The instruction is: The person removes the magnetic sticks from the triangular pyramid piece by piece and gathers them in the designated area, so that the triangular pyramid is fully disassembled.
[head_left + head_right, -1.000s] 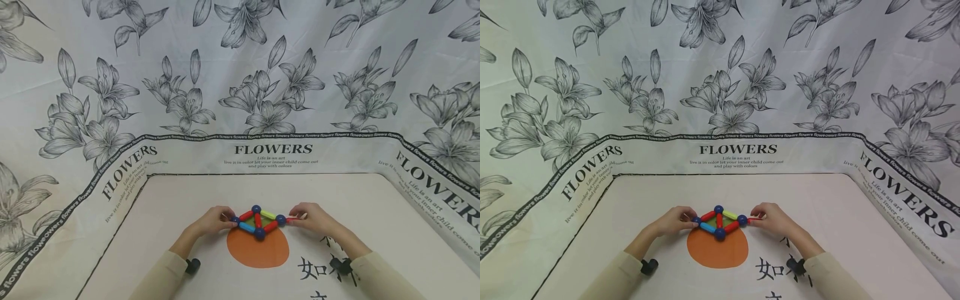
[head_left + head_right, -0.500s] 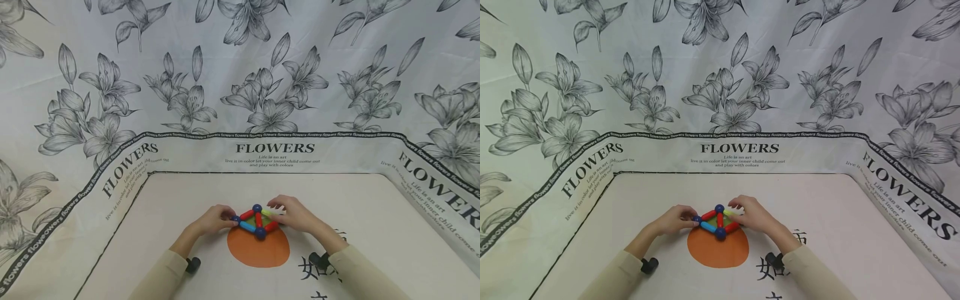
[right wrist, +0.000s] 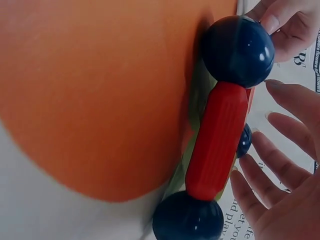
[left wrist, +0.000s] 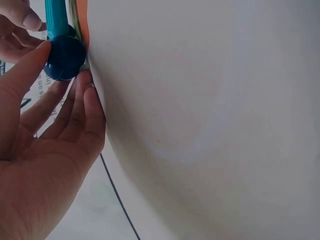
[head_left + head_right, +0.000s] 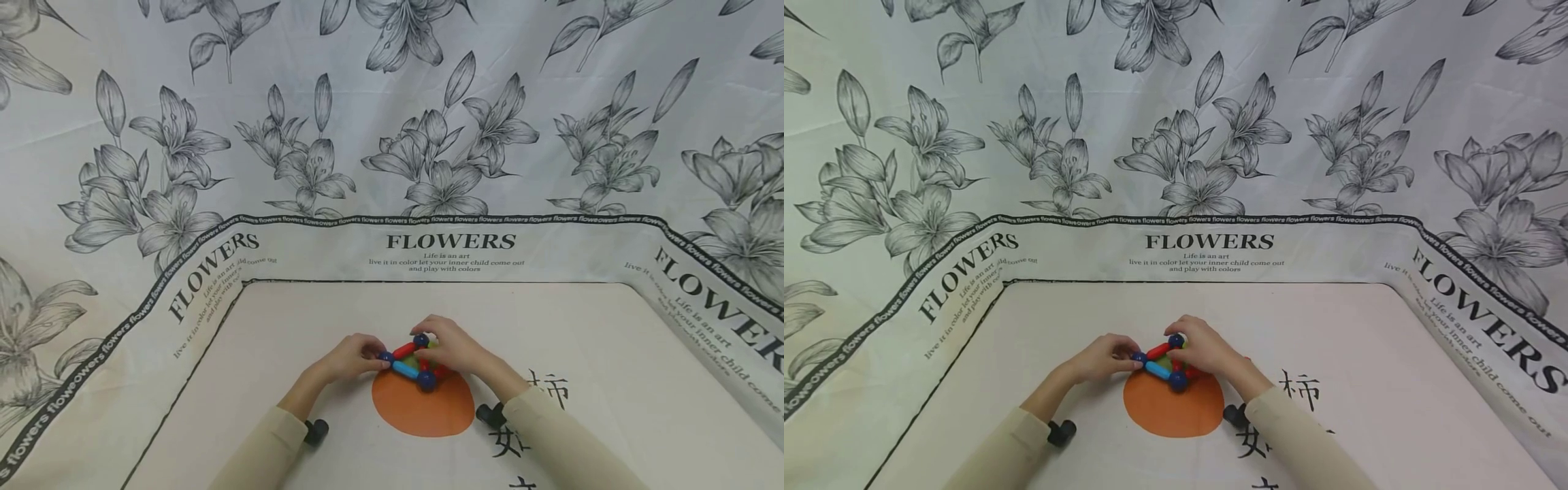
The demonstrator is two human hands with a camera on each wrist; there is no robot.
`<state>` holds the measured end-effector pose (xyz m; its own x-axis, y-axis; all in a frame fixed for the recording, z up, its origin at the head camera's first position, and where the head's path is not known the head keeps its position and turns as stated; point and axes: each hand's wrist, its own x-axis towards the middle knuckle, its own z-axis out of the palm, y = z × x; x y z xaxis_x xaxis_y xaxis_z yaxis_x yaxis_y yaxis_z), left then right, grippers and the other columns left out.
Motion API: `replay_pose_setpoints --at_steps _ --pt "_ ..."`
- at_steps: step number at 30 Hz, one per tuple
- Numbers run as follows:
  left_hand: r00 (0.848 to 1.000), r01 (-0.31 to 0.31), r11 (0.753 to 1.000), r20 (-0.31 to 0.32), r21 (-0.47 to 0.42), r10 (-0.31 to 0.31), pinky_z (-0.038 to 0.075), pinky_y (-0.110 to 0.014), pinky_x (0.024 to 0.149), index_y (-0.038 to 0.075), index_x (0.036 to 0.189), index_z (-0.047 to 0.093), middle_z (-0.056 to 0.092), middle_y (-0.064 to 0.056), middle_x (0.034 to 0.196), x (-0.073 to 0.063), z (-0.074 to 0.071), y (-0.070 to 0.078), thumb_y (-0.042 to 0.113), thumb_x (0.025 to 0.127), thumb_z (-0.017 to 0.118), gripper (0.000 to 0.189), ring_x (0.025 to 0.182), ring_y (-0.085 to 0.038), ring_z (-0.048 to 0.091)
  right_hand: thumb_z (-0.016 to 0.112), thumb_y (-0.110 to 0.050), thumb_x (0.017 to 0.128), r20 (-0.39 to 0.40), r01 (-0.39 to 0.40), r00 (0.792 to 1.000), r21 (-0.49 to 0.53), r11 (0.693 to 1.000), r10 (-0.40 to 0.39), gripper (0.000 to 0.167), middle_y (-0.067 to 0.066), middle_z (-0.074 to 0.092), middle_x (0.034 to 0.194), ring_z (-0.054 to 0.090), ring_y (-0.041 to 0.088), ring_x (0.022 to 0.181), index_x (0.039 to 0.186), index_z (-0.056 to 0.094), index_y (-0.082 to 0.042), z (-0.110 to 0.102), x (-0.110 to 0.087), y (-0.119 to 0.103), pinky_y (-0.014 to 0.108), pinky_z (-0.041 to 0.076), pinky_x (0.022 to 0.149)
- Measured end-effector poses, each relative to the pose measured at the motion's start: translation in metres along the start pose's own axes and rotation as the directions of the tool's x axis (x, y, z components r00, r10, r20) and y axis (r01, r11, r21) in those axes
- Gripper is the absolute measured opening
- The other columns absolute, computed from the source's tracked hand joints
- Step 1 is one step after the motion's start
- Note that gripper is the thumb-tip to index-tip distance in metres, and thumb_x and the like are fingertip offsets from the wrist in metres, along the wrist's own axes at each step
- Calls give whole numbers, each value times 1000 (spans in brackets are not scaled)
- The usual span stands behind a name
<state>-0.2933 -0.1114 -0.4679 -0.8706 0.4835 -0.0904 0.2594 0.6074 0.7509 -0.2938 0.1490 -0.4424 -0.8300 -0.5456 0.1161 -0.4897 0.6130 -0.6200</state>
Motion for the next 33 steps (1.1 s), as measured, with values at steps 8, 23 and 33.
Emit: replay_pose_setpoints --at_steps 8,23,33 --pt "1000 -18 1000 2 8 18 55 -37 88 10 114 72 66 1 96 1 0 0 27 94 77 27 92 -18 60 78 -16 91 45 13 999 -14 1000 -13 35 14 66 117 59 28 105 123 70 -3 8 13 -1 48 52 97" --pt "1000 -5 1000 3 0 5 54 -35 86 10 113 73 67 1 96 0 1 2 28 93 77 27 91 -18 59 80 -11 89 125 -31 991 -68 997 39 15 2 66 93 55 19 87 103 78 -9 18 30 0 36 52 79" --pt "1000 11 1000 1 -15 -11 55 -36 86 11 106 72 69 1 98 1 2 1 26 92 79 21 92 -18 61 82 -11 87 106 -98 989 -87 991 107 10 0 66 93 55 19 89 98 81 -11 18 32 -5 38 52 82"
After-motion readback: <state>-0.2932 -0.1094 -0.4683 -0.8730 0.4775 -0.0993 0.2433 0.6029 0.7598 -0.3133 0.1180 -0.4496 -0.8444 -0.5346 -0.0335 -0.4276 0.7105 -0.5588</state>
